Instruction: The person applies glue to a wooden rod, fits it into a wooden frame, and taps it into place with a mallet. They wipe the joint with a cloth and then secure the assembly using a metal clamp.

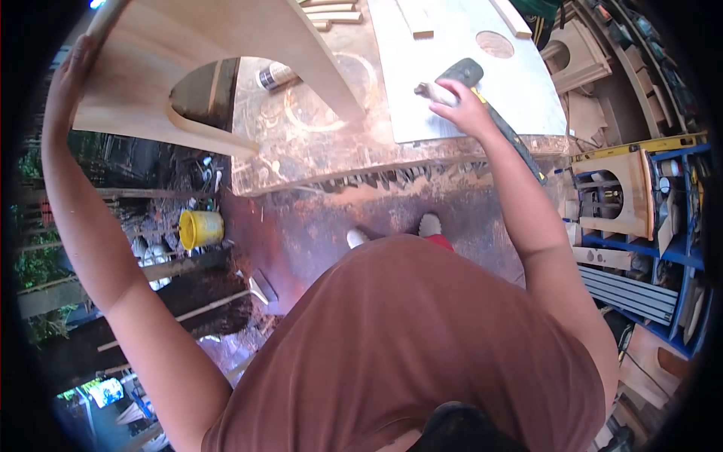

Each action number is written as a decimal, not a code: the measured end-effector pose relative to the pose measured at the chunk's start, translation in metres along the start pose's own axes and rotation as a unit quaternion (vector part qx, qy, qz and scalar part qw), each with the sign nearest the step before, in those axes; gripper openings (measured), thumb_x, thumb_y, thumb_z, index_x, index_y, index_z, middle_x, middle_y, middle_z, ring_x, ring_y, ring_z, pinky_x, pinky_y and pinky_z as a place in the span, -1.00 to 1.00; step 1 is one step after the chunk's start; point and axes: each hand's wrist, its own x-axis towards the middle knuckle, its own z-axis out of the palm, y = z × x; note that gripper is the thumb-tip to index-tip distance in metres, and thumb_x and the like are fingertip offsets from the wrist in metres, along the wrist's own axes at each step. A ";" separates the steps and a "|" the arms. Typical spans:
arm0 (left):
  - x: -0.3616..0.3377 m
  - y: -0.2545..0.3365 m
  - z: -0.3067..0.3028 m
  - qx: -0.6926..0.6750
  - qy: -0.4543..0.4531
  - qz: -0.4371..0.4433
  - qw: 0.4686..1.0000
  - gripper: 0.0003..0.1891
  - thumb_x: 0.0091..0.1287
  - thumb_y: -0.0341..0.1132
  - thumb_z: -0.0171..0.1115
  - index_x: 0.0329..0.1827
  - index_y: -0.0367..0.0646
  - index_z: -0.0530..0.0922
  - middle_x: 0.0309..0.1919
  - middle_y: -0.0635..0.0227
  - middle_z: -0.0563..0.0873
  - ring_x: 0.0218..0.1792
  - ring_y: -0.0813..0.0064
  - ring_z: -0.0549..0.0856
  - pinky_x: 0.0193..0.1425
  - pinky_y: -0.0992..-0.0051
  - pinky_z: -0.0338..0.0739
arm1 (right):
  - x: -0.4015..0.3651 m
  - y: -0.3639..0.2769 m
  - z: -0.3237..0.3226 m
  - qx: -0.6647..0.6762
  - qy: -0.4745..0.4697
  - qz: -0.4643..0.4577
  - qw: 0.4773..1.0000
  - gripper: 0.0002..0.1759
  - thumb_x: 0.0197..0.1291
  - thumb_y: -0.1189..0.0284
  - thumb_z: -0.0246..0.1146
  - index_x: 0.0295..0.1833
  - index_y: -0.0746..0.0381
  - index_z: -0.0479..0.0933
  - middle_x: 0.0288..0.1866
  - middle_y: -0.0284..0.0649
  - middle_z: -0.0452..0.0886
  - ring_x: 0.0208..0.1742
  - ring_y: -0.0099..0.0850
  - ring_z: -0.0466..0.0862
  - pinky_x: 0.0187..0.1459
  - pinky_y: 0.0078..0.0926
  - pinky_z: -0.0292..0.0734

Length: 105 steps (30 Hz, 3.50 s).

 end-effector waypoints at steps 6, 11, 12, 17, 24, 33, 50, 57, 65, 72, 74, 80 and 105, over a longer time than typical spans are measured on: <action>-0.008 0.003 0.001 0.129 0.045 0.080 0.987 -0.30 0.47 0.22 0.04 0.41 -0.18 0.48 0.29 0.16 0.61 0.31 0.34 0.56 0.44 0.39 0.31 | -0.019 -0.017 0.034 -0.180 0.166 -0.196 0.949 -0.63 0.29 0.28 0.30 0.12 0.26 0.62 0.17 -0.06 0.62 0.20 -0.20 0.63 0.21 -0.35 0.52; -0.054 0.076 0.024 0.113 -0.043 0.106 0.987 -0.32 0.52 0.08 0.03 0.34 -0.48 0.41 0.17 -0.22 0.61 0.14 -0.07 0.58 0.29 0.19 0.39 | -0.130 0.007 0.066 0.091 -0.086 -0.009 0.992 -0.75 0.33 0.27 0.28 -0.09 0.21 0.73 -0.25 -0.15 0.75 -0.19 -0.31 0.72 -0.10 -0.39 0.56; -0.054 0.075 0.025 0.119 -0.041 0.124 0.984 -0.33 0.52 0.07 0.03 0.31 -0.49 0.42 0.18 -0.25 0.60 0.14 -0.07 0.58 0.27 0.19 0.40 | -0.154 0.022 0.070 0.083 -0.108 0.022 0.990 -0.74 0.32 0.25 0.30 -0.09 0.20 0.73 -0.25 -0.16 0.76 -0.21 -0.33 0.72 -0.12 -0.38 0.55; -0.041 0.062 0.020 0.300 0.002 0.233 0.925 -0.32 0.48 0.10 0.13 0.22 -0.50 0.48 -0.05 -0.26 0.66 -0.07 -0.07 0.63 0.10 0.14 0.48 | -0.271 0.097 0.063 -0.020 -0.189 0.305 0.933 -0.48 0.36 -0.08 0.18 -0.02 0.13 0.75 -0.26 -0.17 0.78 -0.19 -0.37 0.75 -0.06 -0.39 0.58; -0.041 0.050 0.030 0.137 0.043 0.281 0.949 -0.32 0.44 0.15 0.17 0.13 -0.48 0.59 -0.02 -0.19 0.70 -0.01 0.02 0.69 0.14 0.19 0.55 | -0.447 0.136 0.060 -0.025 0.032 0.472 0.881 -0.30 0.39 -0.19 0.06 0.08 0.26 0.67 -0.30 -0.19 0.72 -0.34 -0.42 0.68 -0.24 -0.40 0.61; -0.039 0.059 0.020 0.150 -0.017 0.209 0.966 -0.33 0.50 0.14 0.05 0.32 -0.35 0.51 0.24 -0.15 0.59 0.25 -0.02 0.59 0.38 0.17 0.45 | -0.536 0.183 0.097 -0.119 -0.157 0.474 0.858 -0.34 0.32 -0.12 0.23 0.12 0.31 0.63 -0.22 -0.13 0.73 -0.35 -0.38 0.68 -0.24 -0.34 0.60; -0.004 0.066 0.012 0.293 0.011 0.111 0.950 -0.31 0.50 0.15 0.03 0.41 -0.31 0.41 0.30 -0.13 0.53 0.29 -0.03 0.55 0.41 0.19 0.44 | -0.194 0.296 0.135 0.164 0.041 0.397 0.902 -0.49 0.32 0.21 0.29 0.28 0.26 0.50 -0.10 -0.08 0.74 -0.27 -0.30 0.72 -0.20 -0.32 0.63; -0.007 0.054 0.000 0.319 0.022 0.084 0.944 -0.30 0.50 0.15 0.02 0.44 -0.29 0.37 0.33 -0.12 0.51 0.30 -0.03 0.54 0.43 0.20 0.43 | -0.128 0.333 0.147 0.010 0.083 0.380 0.921 -0.48 0.27 0.20 0.29 0.29 0.18 0.53 0.14 0.08 0.66 0.22 0.00 0.61 0.25 -0.22 0.50; -0.018 0.045 -0.011 0.325 0.035 0.081 0.942 -0.28 0.51 0.16 0.01 0.49 -0.27 0.32 0.36 -0.10 0.49 0.32 -0.04 0.52 0.44 0.21 0.42 | -0.205 0.305 0.107 0.021 0.128 0.256 0.958 -0.64 0.38 0.26 0.25 0.14 0.26 0.61 -0.02 -0.05 0.74 -0.01 -0.22 0.72 0.08 -0.32 0.53; -0.023 0.031 -0.009 0.320 0.054 0.108 0.940 -0.30 0.51 0.15 0.01 0.50 -0.23 0.31 0.36 -0.04 0.49 0.33 0.03 0.52 0.45 0.24 0.40 | -0.262 0.162 0.050 0.108 0.086 0.158 0.978 -0.75 0.45 0.32 0.16 -0.11 0.29 0.60 -0.29 -0.24 0.69 -0.23 -0.42 0.66 -0.12 -0.45 0.54; -0.017 0.013 -0.002 0.241 0.044 0.130 0.961 -0.36 0.52 0.12 0.02 0.47 -0.18 0.38 0.33 0.08 0.55 0.32 0.17 0.54 0.43 0.31 0.38 | -0.249 0.097 0.033 0.145 0.075 0.159 0.974 -0.72 0.50 0.32 0.11 -0.25 0.27 0.51 -0.41 -0.34 0.58 -0.37 -0.55 0.58 -0.29 -0.55 0.49; -0.023 0.010 0.019 0.282 0.091 0.323 0.899 -0.79 0.43 -0.32 -0.02 -0.06 -0.19 0.56 -0.03 -0.02 0.63 0.01 -0.04 0.60 0.15 0.15 0.49 | -0.177 -0.118 -0.009 0.335 0.047 0.007 0.941 -0.67 0.56 0.18 0.04 -0.23 0.19 0.38 -0.52 -0.40 0.46 -0.58 -0.62 0.42 -0.51 -0.66 0.35; -0.043 0.053 -0.007 -0.288 -0.072 0.376 0.877 -0.47 0.49 0.07 0.17 0.31 -0.14 0.52 -0.10 0.33 0.72 -0.04 0.56 0.67 0.15 0.46 0.54 | 0.054 -0.490 0.075 0.328 0.051 -0.191 0.924 -0.68 0.55 0.19 0.06 -0.24 0.18 0.44 -0.51 -0.44 0.44 -0.61 -0.64 0.42 -0.57 -0.59 0.43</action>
